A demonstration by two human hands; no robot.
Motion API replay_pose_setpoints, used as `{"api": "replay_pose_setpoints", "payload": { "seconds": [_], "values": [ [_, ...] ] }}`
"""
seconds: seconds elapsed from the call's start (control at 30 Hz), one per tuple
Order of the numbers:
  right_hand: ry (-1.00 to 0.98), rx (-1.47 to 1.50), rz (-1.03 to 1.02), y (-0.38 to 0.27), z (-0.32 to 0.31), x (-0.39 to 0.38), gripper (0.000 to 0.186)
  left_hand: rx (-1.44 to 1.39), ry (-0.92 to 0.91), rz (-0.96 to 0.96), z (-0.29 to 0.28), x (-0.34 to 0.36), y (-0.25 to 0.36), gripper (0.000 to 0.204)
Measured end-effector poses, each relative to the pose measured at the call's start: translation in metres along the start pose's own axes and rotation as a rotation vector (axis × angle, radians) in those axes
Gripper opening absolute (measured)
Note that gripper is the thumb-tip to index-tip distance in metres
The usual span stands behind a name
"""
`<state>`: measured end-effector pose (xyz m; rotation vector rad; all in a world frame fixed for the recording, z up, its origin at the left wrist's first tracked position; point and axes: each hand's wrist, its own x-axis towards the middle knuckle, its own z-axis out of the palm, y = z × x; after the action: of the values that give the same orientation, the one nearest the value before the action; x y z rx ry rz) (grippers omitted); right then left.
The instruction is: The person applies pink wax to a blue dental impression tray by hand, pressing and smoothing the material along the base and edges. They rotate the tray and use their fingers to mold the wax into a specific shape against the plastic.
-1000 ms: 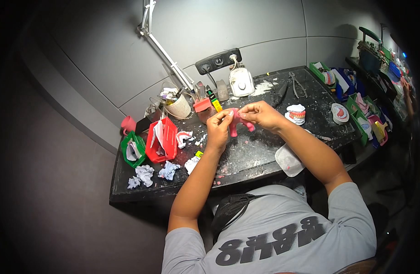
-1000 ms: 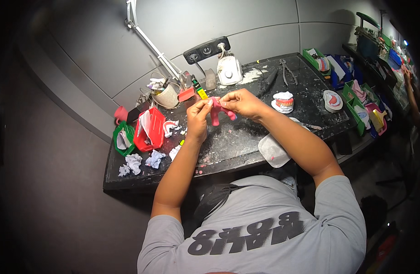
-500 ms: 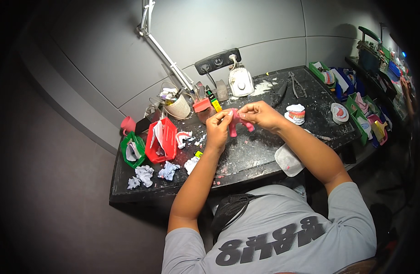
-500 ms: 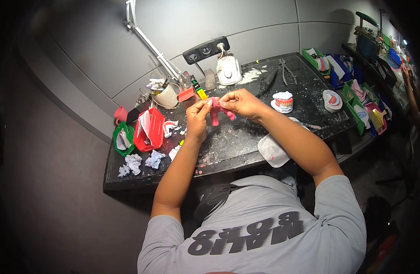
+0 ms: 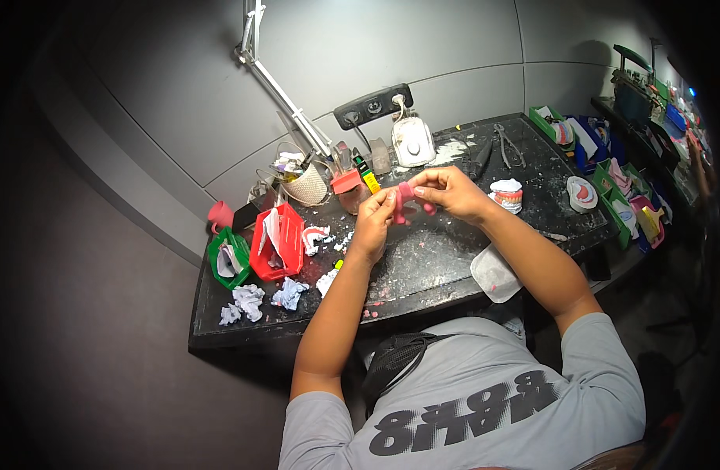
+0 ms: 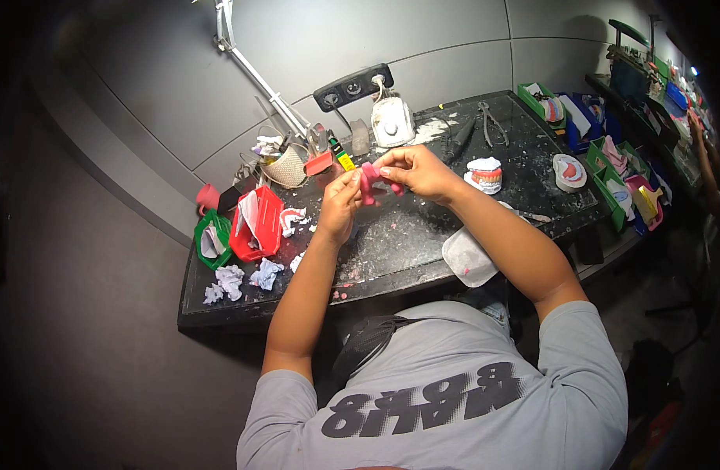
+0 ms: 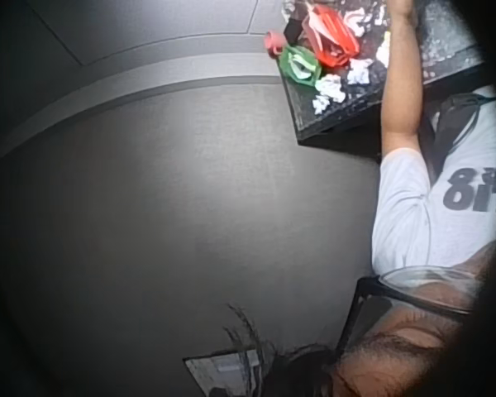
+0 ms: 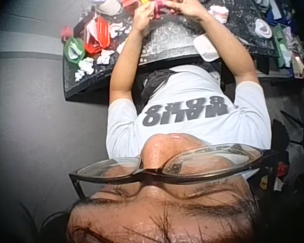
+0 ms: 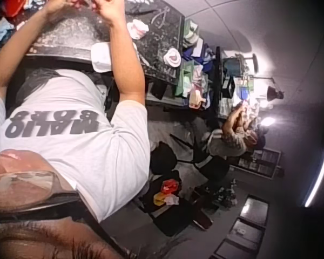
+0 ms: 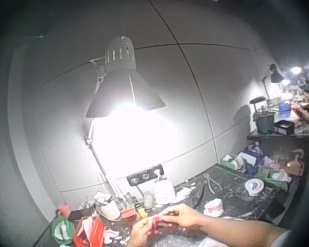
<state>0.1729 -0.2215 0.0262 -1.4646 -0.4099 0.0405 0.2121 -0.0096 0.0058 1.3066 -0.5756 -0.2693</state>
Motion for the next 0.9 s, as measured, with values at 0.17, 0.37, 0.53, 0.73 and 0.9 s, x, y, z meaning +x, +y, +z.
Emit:
{"api": "replay_pose_setpoints", "payload": {
  "seconds": [0.17, 0.37, 0.53, 0.73, 0.9],
  "values": [
    [-0.035, -0.08, -0.067, -0.001, -0.003, 0.0, 0.018, 0.067, -0.137, -0.17, 0.0, -0.001, 0.009, 0.036],
    [-0.095, -0.131, -0.185, -0.011, -0.004, -0.003, 0.02, 0.033, -0.203, 0.025, -0.006, 0.0, 0.006, 0.035],
    [-0.143, -0.273, -0.304, -0.024, -0.004, -0.009, 0.024, 0.138, -0.184, 0.128, -0.008, -0.003, 0.012, 0.031],
    [-0.042, -0.411, -0.46, -0.019, -0.007, -0.006, 0.031, 0.224, -0.2, 0.327, -0.007, -0.001, 0.013, 0.033],
    [0.054, -0.381, -0.422, -0.018, -0.004, -0.004, 0.035, 0.318, -0.199, 0.431, -0.014, 0.002, 0.015, 0.034]
  ]
}}
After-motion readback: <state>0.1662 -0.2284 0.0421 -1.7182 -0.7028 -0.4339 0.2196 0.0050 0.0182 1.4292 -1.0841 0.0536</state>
